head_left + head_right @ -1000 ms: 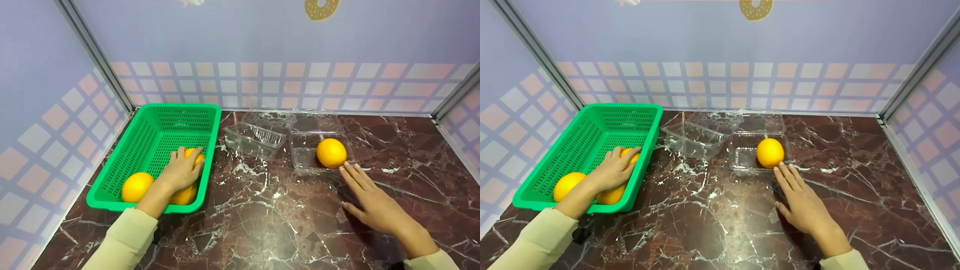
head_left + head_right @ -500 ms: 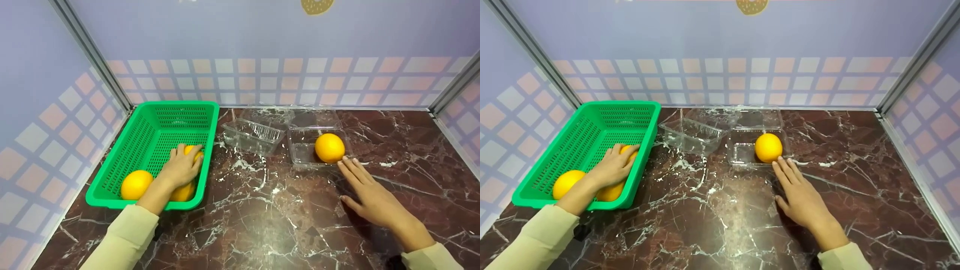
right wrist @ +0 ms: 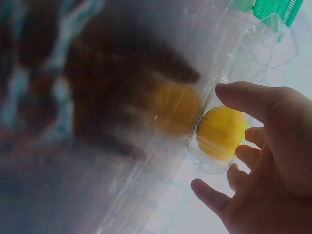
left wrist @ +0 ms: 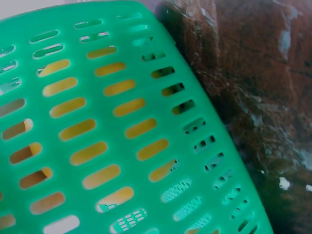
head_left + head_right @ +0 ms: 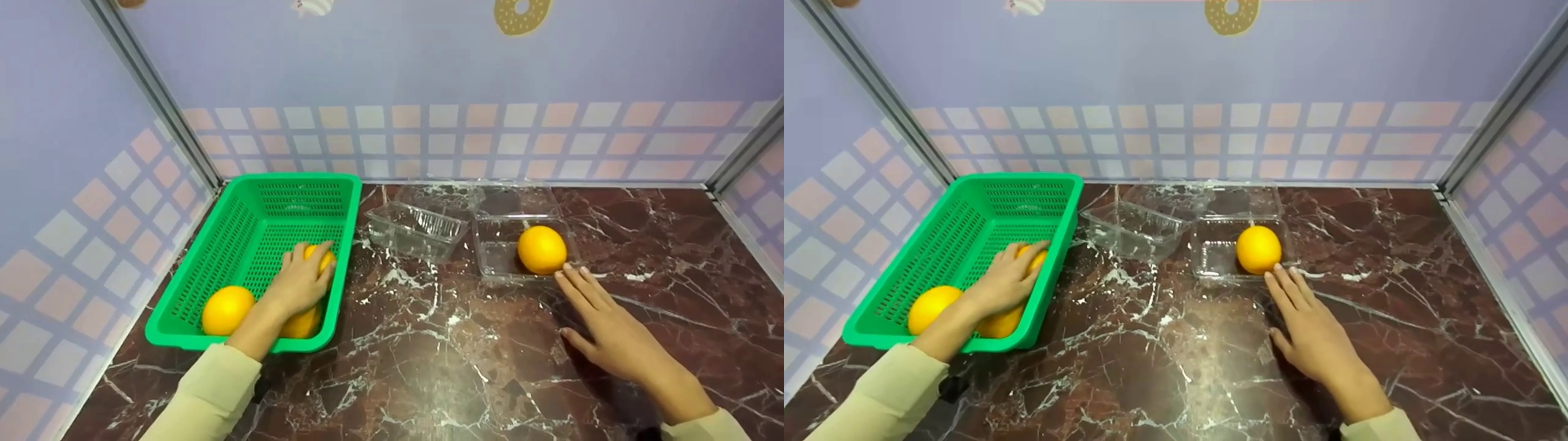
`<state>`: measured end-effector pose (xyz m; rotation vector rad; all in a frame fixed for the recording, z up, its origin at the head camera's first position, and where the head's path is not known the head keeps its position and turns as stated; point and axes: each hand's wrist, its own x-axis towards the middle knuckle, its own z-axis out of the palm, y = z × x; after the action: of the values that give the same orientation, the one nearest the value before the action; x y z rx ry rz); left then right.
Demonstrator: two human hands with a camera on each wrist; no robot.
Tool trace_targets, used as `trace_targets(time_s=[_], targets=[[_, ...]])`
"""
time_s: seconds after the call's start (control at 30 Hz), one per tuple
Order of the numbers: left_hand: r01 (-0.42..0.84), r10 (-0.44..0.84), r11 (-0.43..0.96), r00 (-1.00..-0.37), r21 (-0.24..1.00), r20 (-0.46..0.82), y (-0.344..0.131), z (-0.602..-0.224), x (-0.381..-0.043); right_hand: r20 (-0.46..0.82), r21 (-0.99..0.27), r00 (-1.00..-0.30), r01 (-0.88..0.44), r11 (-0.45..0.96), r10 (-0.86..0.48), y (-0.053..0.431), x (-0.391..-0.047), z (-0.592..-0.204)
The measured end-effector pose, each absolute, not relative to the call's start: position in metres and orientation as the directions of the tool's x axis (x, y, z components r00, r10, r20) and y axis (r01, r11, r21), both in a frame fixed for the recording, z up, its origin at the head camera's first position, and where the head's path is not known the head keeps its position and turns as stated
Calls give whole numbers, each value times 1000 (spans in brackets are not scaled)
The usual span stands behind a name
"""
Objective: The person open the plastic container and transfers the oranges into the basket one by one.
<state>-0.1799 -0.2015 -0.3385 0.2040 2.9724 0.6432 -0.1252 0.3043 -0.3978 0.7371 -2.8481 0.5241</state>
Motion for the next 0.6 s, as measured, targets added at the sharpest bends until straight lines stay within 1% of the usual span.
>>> trace_targets(time_s=[0.17,0.27,0.37,0.47,0.6], targets=[[70,130,883,-987,464,-99,-204,-337,-182,206,-299,-876,-480,825,-435,304,-124,-396],[68,133,882,-985,466,-108,-206,-336,-184,201,-294,-877,-480,827,-437,305,-124,-396],[73,122,890,-989,450,-82,-207,-334,-184,204,-287,-873,-485,826,-442,304,-126,-396],[106,127,888,-992,447,-16,-205,-327,-187,204,-281,-874,-485,828,-442,303,-128,-394],[223,164,871,-972,437,170,-187,-315,-187,191,-283,-875,-483,828,-445,302,-129,-393]])
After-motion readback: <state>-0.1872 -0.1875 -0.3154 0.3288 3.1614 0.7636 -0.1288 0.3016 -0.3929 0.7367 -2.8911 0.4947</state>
